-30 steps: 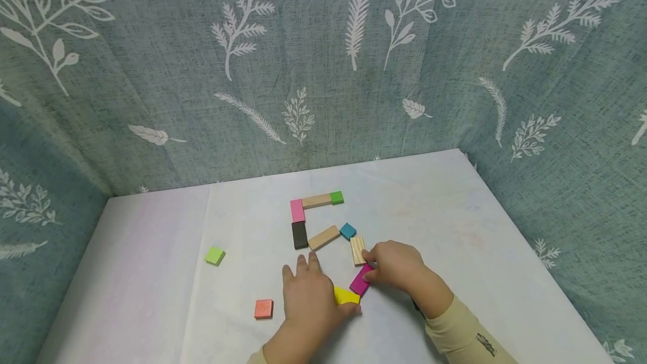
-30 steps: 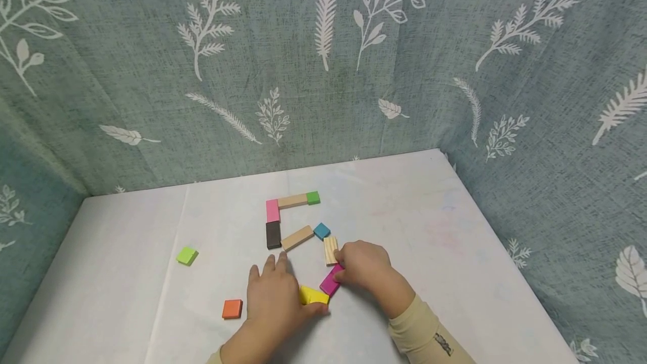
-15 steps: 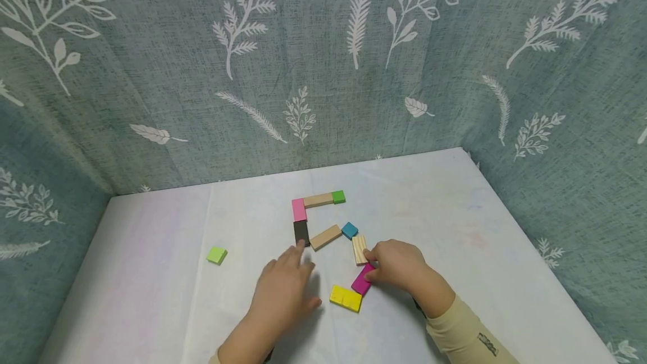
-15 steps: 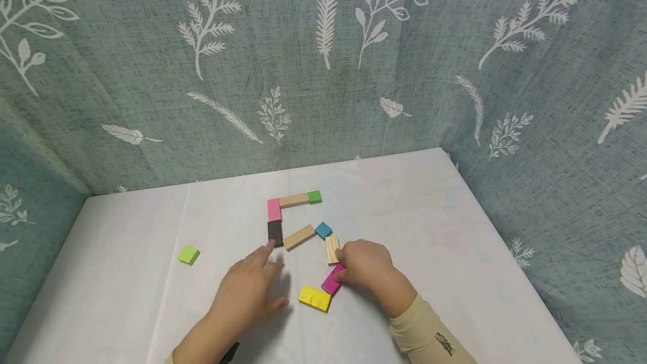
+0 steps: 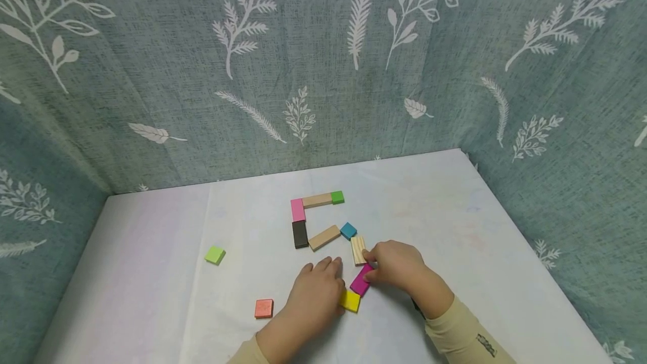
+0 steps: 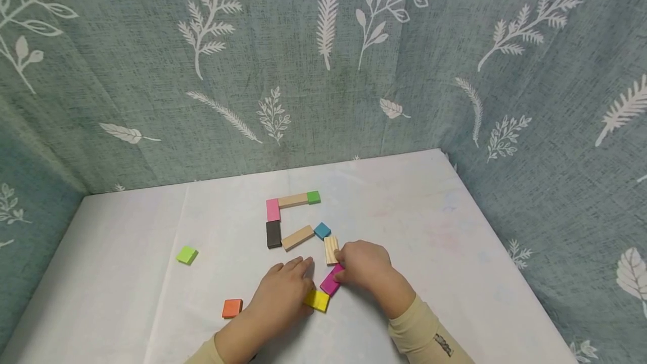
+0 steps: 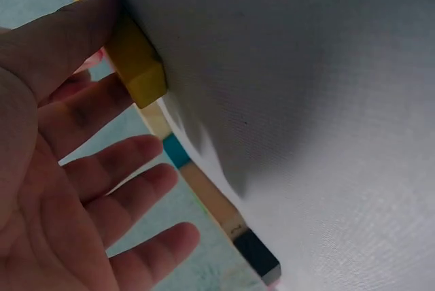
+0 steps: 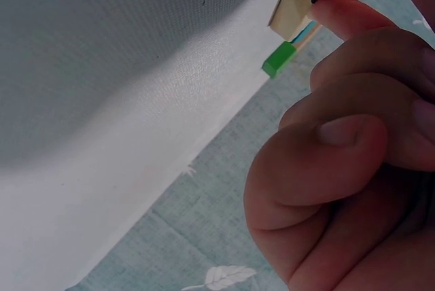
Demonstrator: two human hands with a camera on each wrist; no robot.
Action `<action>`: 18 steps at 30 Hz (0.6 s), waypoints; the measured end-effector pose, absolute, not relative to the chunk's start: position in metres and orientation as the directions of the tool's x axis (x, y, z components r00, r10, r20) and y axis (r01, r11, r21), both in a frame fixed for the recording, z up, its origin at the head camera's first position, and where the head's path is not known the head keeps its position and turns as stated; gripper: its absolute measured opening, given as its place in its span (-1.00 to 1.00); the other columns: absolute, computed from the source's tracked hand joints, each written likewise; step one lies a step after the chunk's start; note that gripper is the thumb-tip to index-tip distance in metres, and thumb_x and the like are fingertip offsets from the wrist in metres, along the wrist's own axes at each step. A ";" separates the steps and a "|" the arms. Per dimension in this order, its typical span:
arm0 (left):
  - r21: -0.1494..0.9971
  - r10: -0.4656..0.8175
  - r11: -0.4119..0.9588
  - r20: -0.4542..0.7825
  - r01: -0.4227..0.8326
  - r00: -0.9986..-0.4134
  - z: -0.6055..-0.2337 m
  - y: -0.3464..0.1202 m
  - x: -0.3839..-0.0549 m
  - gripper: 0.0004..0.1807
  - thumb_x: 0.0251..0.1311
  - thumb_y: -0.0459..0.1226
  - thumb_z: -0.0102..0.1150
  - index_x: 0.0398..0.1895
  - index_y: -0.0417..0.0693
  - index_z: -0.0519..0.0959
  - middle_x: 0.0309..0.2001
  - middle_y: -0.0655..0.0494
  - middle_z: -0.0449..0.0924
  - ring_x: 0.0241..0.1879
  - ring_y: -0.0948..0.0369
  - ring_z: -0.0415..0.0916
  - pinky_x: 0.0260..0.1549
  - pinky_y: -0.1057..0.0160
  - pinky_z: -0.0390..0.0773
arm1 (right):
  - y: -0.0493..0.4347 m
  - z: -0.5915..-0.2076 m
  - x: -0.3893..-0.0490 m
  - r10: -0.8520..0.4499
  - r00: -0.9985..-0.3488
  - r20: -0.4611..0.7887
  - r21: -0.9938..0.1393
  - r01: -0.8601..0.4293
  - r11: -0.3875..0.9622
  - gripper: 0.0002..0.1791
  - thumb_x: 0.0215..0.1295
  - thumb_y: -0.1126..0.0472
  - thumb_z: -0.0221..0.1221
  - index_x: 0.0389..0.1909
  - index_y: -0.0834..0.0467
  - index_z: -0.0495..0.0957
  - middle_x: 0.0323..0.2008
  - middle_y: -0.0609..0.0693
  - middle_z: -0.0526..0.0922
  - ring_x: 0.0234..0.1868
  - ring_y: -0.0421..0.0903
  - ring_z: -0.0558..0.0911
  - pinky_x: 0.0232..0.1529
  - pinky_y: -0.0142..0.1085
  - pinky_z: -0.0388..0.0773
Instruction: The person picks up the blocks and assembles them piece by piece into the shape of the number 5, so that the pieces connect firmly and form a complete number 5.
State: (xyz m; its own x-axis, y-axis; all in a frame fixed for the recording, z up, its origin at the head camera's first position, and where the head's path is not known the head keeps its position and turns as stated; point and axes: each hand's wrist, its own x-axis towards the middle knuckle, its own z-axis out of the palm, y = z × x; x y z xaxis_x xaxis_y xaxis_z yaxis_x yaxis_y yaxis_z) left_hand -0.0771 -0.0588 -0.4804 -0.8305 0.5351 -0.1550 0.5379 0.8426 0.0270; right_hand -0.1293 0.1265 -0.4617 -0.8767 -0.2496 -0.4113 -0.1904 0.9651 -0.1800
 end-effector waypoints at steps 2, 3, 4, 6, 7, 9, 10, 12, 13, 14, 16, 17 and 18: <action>0.025 0.530 0.846 -0.158 0.533 -0.833 -0.481 -0.059 -0.077 -0.49 -0.10 0.18 0.54 -0.14 0.10 0.80 0.26 0.07 0.59 0.30 0.04 0.50 0.14 -0.11 0.60 | 0.127 -0.463 -0.129 -0.250 -0.878 -0.409 -0.179 -0.191 0.965 -0.42 0.01 -0.07 0.52 0.13 -0.11 0.69 -0.09 -0.06 0.79 -0.36 -0.17 0.54 -0.42 -0.26 0.47; 0.029 0.528 0.847 -0.159 0.531 -0.834 -0.481 -0.060 -0.077 -0.48 -0.10 0.18 0.54 -0.14 0.10 0.80 0.26 0.07 0.59 0.30 0.04 0.50 0.14 -0.11 0.60 | 0.127 -0.463 -0.130 -0.250 -0.877 -0.410 -0.179 -0.191 0.965 -0.42 0.01 -0.07 0.52 0.12 -0.11 0.70 -0.12 -0.07 0.79 -0.38 -0.17 0.53 -0.43 -0.27 0.45; 0.031 0.528 0.847 -0.158 0.530 -0.834 -0.481 -0.060 -0.078 -0.49 -0.10 0.18 0.54 -0.14 0.10 0.80 0.26 0.07 0.59 0.29 0.04 0.50 0.14 -0.11 0.60 | 0.127 -0.463 -0.130 -0.249 -0.878 -0.409 -0.178 -0.190 0.965 -0.42 0.01 -0.07 0.52 0.12 -0.11 0.70 -0.14 -0.07 0.79 -0.39 -0.17 0.51 -0.44 -0.27 0.43; 0.037 0.528 0.848 -0.157 0.529 -0.835 -0.482 -0.060 -0.078 -0.49 -0.10 0.19 0.53 -0.15 0.11 0.80 0.26 0.08 0.59 0.29 0.04 0.50 0.14 -0.11 0.60 | 0.127 -0.464 -0.130 -0.248 -0.879 -0.408 -0.179 -0.189 0.966 -0.42 0.01 -0.08 0.52 0.12 -0.12 0.70 -0.15 -0.08 0.79 -0.41 -0.16 0.48 -0.45 -0.28 0.39; 0.040 0.528 0.848 -0.157 0.528 -0.835 -0.482 -0.060 -0.078 -0.49 -0.11 0.19 0.53 -0.15 0.11 0.80 0.26 0.08 0.59 0.29 0.04 0.50 0.14 -0.11 0.60 | 0.128 -0.464 -0.130 -0.248 -0.879 -0.407 -0.178 -0.190 0.965 -0.43 0.01 -0.08 0.52 0.12 -0.12 0.70 -0.14 -0.08 0.79 -0.41 -0.17 0.48 -0.45 -0.28 0.39; 0.050 0.526 0.850 -0.162 0.525 -0.835 -0.482 -0.060 -0.078 -0.48 -0.11 0.20 0.53 -0.15 0.11 0.79 0.26 0.08 0.58 0.29 0.03 0.49 0.14 -0.12 0.59 | 0.128 -0.464 -0.130 -0.250 -0.878 -0.407 -0.179 -0.191 0.965 -0.43 0.01 -0.08 0.52 0.12 -0.12 0.70 -0.12 -0.08 0.79 -0.41 -0.17 0.48 -0.45 -0.28 0.38; 0.058 0.523 0.851 -0.168 0.521 -0.836 -0.481 -0.060 -0.078 -0.47 -0.12 0.21 0.53 -0.15 0.12 0.79 0.27 0.07 0.58 0.30 0.03 0.49 0.15 -0.13 0.58 | 0.128 -0.464 -0.130 -0.251 -0.878 -0.407 -0.179 -0.193 0.965 -0.43 0.01 -0.08 0.52 0.12 -0.12 0.70 -0.10 -0.08 0.79 -0.41 -0.17 0.48 -0.45 -0.28 0.38; 0.087 0.511 0.859 -0.185 0.504 -0.839 -0.480 -0.061 -0.078 -0.45 -0.13 0.22 0.53 -0.14 0.12 0.79 0.29 0.06 0.56 0.31 0.02 0.47 0.17 -0.15 0.56 | 0.128 -0.464 -0.130 -0.250 -0.878 -0.408 -0.182 -0.190 0.965 -0.43 0.01 -0.08 0.52 0.12 -0.12 0.70 -0.09 -0.08 0.79 -0.41 -0.17 0.48 -0.45 -0.28 0.38; 0.106 0.500 0.866 -0.195 0.489 -0.844 -0.479 -0.063 -0.078 -0.44 -0.14 0.24 0.52 -0.13 0.13 0.78 0.30 0.05 0.55 0.33 0.01 0.45 0.19 -0.17 0.54 | 0.128 -0.463 -0.130 -0.249 -0.878 -0.409 -0.182 -0.188 0.965 -0.43 0.01 -0.08 0.52 0.12 -0.12 0.70 -0.09 -0.08 0.79 -0.41 -0.17 0.48 -0.45 -0.28 0.38; 0.126 0.485 0.874 -0.204 0.469 -0.850 -0.477 -0.065 -0.078 -0.42 -0.15 0.24 0.53 -0.11 0.13 0.78 0.32 0.04 0.53 0.34 0.00 0.44 0.21 -0.19 0.52 | 0.128 -0.463 -0.130 -0.249 -0.878 -0.410 -0.182 -0.188 0.965 -0.43 0.01 -0.08 0.52 0.12 -0.13 0.70 -0.09 -0.08 0.79 -0.41 -0.17 0.48 -0.45 -0.28 0.38; 0.163 0.453 0.890 -0.209 0.426 -0.867 -0.473 -0.073 -0.078 -0.39 -0.17 0.24 0.54 -0.07 0.12 0.77 0.35 0.02 0.51 0.37 -0.01 0.41 0.24 -0.23 0.48 | 0.128 -0.463 -0.130 -0.245 -0.876 -0.414 -0.181 -0.185 0.966 -0.43 0.02 -0.07 0.52 0.13 -0.13 0.69 -0.14 -0.09 0.78 -0.41 -0.16 0.47 -0.46 -0.27 0.36; 0.177 0.433 0.899 -0.206 0.402 -0.878 -0.470 -0.078 -0.077 -0.37 -0.17 0.23 0.55 -0.05 0.11 0.76 0.36 0.00 0.49 0.38 -0.02 0.40 0.25 -0.24 0.46 | 0.127 -0.463 -0.130 -0.244 -0.876 -0.416 -0.181 -0.183 0.966 -0.42 0.02 -0.07 0.52 0.13 -0.13 0.69 -0.15 -0.09 0.78 -0.41 -0.16 0.46 -0.46 -0.28 0.36; 0.189 0.409 0.908 -0.201 0.375 -0.890 -0.468 -0.085 -0.077 -0.35 -0.18 0.22 0.56 -0.03 0.09 0.75 0.38 -0.01 0.48 0.39 -0.03 0.39 0.26 -0.25 0.44 | 0.127 -0.463 -0.130 -0.242 -0.876 -0.418 -0.178 -0.183 0.967 -0.42 0.02 -0.08 0.52 0.13 -0.14 0.69 -0.16 -0.10 0.78 -0.40 -0.16 0.46 -0.47 -0.28 0.35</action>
